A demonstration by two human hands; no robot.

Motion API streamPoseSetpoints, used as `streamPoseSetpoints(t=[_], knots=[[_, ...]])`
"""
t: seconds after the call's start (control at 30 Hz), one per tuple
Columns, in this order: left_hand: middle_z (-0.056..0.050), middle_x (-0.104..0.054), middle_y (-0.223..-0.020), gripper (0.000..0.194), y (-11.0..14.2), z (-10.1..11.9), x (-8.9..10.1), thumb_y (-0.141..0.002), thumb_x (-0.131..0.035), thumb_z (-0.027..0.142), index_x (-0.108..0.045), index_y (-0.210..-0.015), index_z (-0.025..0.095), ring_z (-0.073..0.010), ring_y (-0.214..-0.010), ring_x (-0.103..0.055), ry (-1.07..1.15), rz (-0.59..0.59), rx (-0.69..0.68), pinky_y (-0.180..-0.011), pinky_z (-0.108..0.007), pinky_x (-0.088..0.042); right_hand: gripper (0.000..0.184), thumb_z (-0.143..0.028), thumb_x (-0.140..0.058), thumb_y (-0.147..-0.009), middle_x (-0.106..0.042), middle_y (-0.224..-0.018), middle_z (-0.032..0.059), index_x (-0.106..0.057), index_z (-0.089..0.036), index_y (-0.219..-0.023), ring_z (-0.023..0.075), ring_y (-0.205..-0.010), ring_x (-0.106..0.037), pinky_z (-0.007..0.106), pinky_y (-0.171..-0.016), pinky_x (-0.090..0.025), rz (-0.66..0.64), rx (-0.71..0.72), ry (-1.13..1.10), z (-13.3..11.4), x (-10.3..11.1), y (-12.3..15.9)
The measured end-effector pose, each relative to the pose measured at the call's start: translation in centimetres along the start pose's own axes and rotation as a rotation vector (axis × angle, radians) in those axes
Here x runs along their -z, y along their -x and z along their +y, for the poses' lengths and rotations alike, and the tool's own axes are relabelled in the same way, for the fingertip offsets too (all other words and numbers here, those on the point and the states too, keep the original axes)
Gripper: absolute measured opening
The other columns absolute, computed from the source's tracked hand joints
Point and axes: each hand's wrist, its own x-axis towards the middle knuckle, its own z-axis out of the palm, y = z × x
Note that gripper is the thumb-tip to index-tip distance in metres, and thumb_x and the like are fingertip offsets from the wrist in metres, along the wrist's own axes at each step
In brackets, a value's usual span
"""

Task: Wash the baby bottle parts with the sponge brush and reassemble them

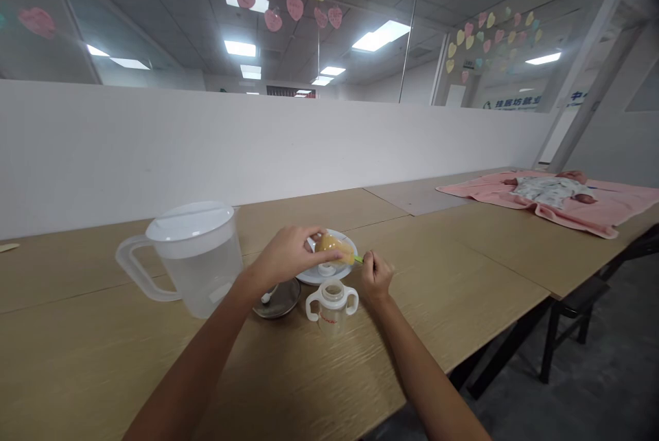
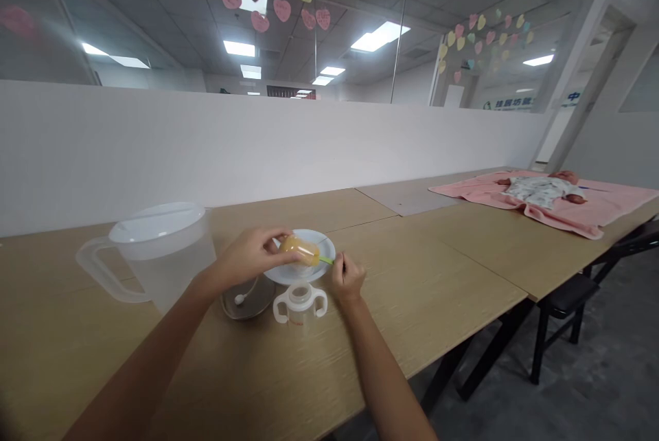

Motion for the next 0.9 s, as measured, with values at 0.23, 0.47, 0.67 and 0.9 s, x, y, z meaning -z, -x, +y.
streamPoseSetpoints(t=[0.23,0.47,0.67,0.9], knots=[[-0.002,-0.067,-0.087,0.023,-0.1,-0.1,-0.7,-0.080,-0.056,0.037,-0.067,-0.091,0.021,-0.0188,-0.077,-0.060,-0.081,-0.006,-0.116,-0.066,-0.027,-0.044,0.038,-0.030,-0.034,-0.085,-0.034,-0.042,-0.0052,-0.036,-0.019,-0.048,0.0074,-0.042,-0.027,0.024,-0.047,-0.021,0.013,-0.023,0.025,0.2,0.1,-0.1],[-0.001,-0.063,-0.116,0.027,-0.1,-0.4,-1.3,-0.080,-0.051,0.016,-0.070,-0.095,0.028,-0.0195,-0.103,-0.059,0.040,-0.073,-0.311,-0.086,-0.029,-0.045,0.039,-0.030,-0.036,-0.083,-0.031,-0.041,-0.0059,-0.034,-0.019,-0.046,0.0065,-0.041,-0.026,0.024,-0.047,-0.020,0.047,-0.055,0.029,0.2,0.1,-0.5],[0.000,-0.067,-0.070,0.041,0.2,0.2,-1.3,-0.092,-0.035,0.044,-0.060,-0.117,0.024,-0.0201,-0.068,-0.063,-0.040,-0.088,-0.058,-0.065,-0.028,-0.044,0.038,-0.028,-0.035,-0.084,-0.030,-0.042,-0.0059,-0.032,-0.019,-0.047,0.0068,-0.043,-0.027,0.024,-0.048,-0.021,0.016,-0.039,-0.020,-0.3,0.3,-0.5],[-0.001,-0.053,-0.132,0.038,-0.3,-0.3,-1.7,-0.086,-0.040,0.011,-0.057,-0.116,0.026,-0.0164,-0.119,-0.048,0.001,-0.092,-0.424,-0.099,-0.028,-0.037,0.038,-0.031,-0.036,-0.083,-0.025,-0.043,-0.0065,-0.030,-0.020,-0.047,0.0070,-0.043,-0.023,0.025,-0.049,-0.019,0.136,-0.150,0.020,0.0,0.1,-1.1]])
